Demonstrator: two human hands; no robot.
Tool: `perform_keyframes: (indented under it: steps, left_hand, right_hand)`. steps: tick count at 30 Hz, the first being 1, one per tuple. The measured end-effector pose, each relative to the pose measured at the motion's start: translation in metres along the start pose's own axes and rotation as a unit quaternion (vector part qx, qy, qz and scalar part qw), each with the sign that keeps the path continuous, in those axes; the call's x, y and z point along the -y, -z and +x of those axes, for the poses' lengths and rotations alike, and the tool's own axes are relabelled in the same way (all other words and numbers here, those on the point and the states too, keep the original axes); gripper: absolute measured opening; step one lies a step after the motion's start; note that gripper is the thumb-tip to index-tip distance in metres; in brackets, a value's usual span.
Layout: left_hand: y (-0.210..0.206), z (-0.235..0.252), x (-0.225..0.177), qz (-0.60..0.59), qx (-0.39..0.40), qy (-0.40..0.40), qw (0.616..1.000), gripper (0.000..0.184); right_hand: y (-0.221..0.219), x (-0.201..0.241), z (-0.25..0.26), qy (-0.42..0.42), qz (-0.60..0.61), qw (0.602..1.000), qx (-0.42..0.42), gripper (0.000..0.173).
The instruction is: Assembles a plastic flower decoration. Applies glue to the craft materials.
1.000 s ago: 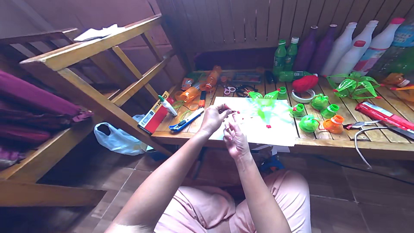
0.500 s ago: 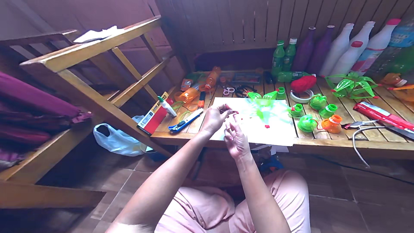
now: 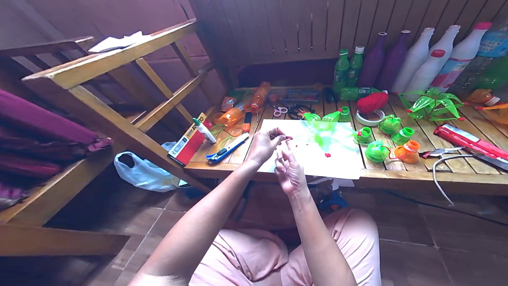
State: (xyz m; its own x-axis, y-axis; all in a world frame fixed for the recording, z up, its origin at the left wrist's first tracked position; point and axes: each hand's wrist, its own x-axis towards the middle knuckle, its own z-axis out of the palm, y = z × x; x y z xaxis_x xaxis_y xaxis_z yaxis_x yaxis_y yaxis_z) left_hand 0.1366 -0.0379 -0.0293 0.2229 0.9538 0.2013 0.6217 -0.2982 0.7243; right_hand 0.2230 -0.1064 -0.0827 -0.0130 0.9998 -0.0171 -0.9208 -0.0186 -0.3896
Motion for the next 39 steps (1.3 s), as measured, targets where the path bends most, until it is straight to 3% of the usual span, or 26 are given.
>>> perform_keyframes:
  steps: [4,9,24,28,31,34,36,37,39]
  left_hand:
    - [-0.001,0.0,0.003,0.002,0.001,-0.001,1.0,0.013]
    - [0.0,-0.001,0.002,-0.004,0.001,0.002,1.0,0.013]
    - [0.001,0.001,0.011,-0.019,-0.004,-0.005,1.0,0.012]
    - [0.001,0.001,0.014,-0.118,0.002,0.043,0.992,0.014]
    - [-0.001,-0.001,0.019,-0.282,-0.012,0.12,0.952,0.015]
    - [-0.004,0.001,0.028,-0.458,-0.026,0.199,0.866,0.013]
    - [-0.006,0.0,0.032,-0.533,-0.024,0.213,0.819,0.01]
    - [-0.008,0.0,0.033,-0.558,-0.016,0.21,0.803,0.011]
    - [-0.013,-0.002,0.03,-0.592,-0.005,0.198,0.781,0.015]
  right_hand:
    - [0.0,0.0,0.0,-0.003,0.001,1.0,0.003,0.029]
    - [-0.001,0.0,-0.001,-0.002,-0.001,1.0,0.007,0.036]
    - [-0.002,-0.002,0.001,-0.001,-0.014,1.0,-0.003,0.035]
    - [-0.001,-0.002,-0.002,-0.009,-0.021,1.0,-0.006,0.035]
    - [0.0,-0.004,-0.01,-0.008,-0.118,0.993,-0.001,0.035]
    - [0.004,0.003,-0.023,0.023,-0.274,0.961,0.036,0.04]
    - [0.002,0.022,-0.027,0.086,-0.395,0.913,0.049,0.036]
    - [-0.002,0.037,-0.025,0.135,-0.464,0.874,0.048,0.033]
    - [-0.014,0.071,-0.011,0.238,-0.609,0.756,0.03,0.031]
